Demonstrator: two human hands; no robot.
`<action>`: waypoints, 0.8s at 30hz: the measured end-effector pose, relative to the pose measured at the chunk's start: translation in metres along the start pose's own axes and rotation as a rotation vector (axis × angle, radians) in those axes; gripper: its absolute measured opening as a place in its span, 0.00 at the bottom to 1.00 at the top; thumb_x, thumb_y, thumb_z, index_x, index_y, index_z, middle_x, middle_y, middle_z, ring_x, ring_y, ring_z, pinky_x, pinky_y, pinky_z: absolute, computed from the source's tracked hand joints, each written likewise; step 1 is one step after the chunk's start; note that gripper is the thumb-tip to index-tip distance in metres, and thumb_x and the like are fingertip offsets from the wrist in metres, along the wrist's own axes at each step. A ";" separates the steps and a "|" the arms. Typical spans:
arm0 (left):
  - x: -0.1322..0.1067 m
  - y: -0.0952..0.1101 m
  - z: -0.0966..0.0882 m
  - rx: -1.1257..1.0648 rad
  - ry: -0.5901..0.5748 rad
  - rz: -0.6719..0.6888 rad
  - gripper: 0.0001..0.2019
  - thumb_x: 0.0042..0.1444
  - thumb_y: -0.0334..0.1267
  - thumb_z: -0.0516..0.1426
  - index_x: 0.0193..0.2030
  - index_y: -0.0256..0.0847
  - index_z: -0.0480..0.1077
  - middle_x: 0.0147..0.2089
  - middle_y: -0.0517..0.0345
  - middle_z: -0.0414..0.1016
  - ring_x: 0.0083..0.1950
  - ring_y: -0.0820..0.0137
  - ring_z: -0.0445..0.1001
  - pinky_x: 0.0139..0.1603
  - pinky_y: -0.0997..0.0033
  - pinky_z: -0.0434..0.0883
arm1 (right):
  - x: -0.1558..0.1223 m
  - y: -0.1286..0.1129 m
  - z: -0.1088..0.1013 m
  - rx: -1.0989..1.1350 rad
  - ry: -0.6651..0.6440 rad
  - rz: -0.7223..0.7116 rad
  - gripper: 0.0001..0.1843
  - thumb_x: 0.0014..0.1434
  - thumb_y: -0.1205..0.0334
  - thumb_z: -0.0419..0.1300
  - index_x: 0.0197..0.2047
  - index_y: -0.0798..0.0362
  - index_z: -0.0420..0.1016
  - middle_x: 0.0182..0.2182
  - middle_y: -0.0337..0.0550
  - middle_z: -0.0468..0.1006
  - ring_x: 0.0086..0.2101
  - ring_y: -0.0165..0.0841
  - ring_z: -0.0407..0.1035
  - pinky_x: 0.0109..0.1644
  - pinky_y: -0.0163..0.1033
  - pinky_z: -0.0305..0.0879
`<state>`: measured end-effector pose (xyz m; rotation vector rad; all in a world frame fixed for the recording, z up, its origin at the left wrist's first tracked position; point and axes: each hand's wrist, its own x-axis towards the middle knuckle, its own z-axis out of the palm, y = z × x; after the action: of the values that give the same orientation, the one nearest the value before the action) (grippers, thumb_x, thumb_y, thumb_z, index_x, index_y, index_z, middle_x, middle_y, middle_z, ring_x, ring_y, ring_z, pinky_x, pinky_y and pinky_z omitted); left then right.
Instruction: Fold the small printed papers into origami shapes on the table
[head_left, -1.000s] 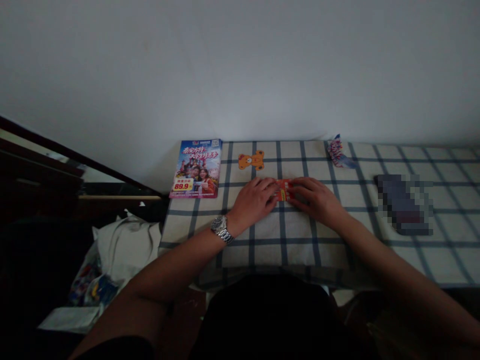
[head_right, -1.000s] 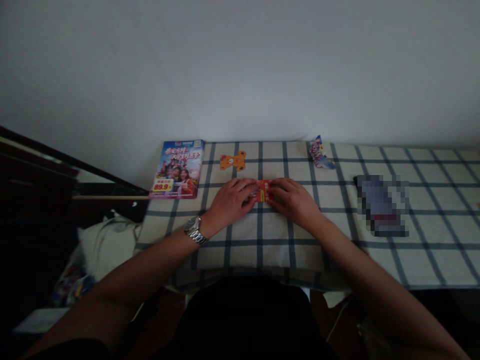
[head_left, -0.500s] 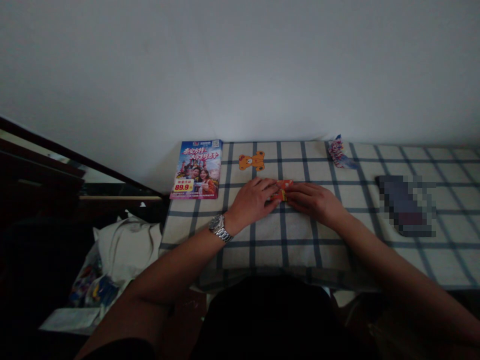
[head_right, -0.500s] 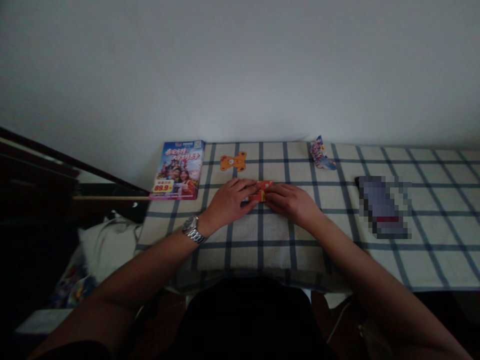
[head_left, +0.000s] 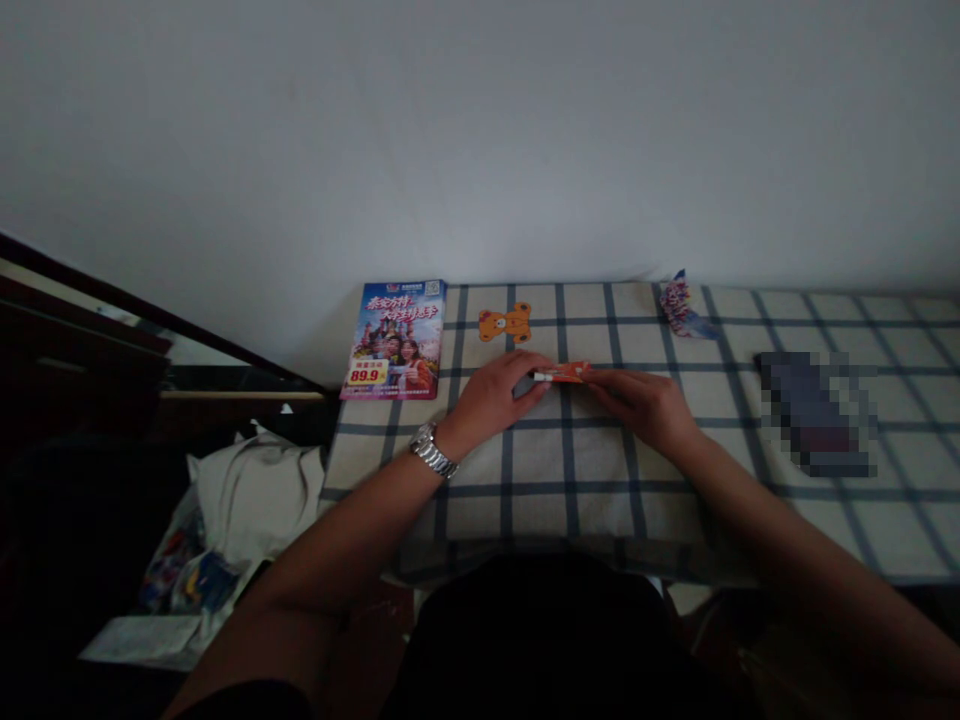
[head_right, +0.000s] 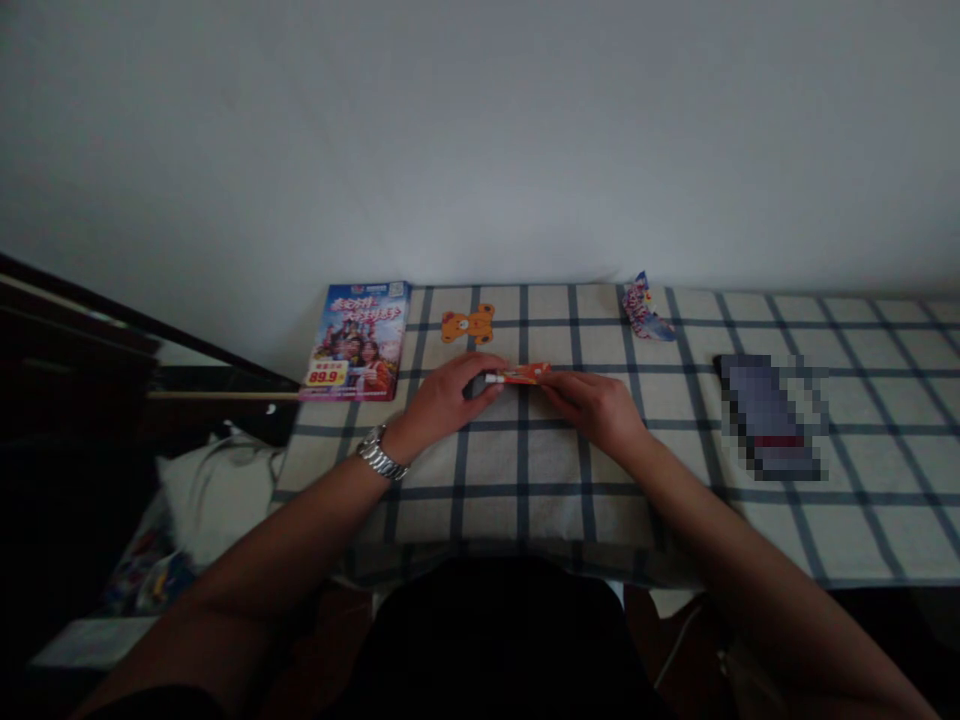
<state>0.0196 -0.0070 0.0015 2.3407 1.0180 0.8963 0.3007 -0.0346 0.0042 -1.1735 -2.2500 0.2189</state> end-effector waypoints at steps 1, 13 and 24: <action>0.000 0.000 -0.001 -0.027 0.020 -0.028 0.11 0.73 0.39 0.59 0.59 0.44 0.73 0.57 0.55 0.81 0.59 0.66 0.79 0.63 0.61 0.76 | 0.000 0.000 -0.001 0.008 -0.002 0.021 0.13 0.74 0.59 0.60 0.56 0.46 0.83 0.49 0.44 0.89 0.41 0.41 0.86 0.43 0.43 0.82; 0.003 0.008 -0.001 -0.410 0.120 -0.231 0.15 0.71 0.51 0.60 0.46 0.41 0.77 0.39 0.57 0.80 0.39 0.70 0.77 0.42 0.71 0.74 | 0.018 -0.023 -0.013 0.250 0.051 0.194 0.11 0.72 0.54 0.60 0.43 0.49 0.81 0.34 0.42 0.87 0.31 0.36 0.81 0.35 0.39 0.78; 0.003 0.004 0.000 -0.445 0.071 -0.274 0.18 0.69 0.54 0.61 0.41 0.40 0.75 0.33 0.60 0.74 0.33 0.72 0.71 0.34 0.74 0.67 | 0.043 -0.033 -0.010 0.458 -0.158 0.302 0.16 0.70 0.47 0.63 0.47 0.50 0.84 0.35 0.41 0.87 0.31 0.34 0.79 0.33 0.37 0.73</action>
<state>0.0229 -0.0077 0.0052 1.7676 1.0139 0.9831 0.2642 -0.0213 0.0438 -1.2620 -1.9852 0.9218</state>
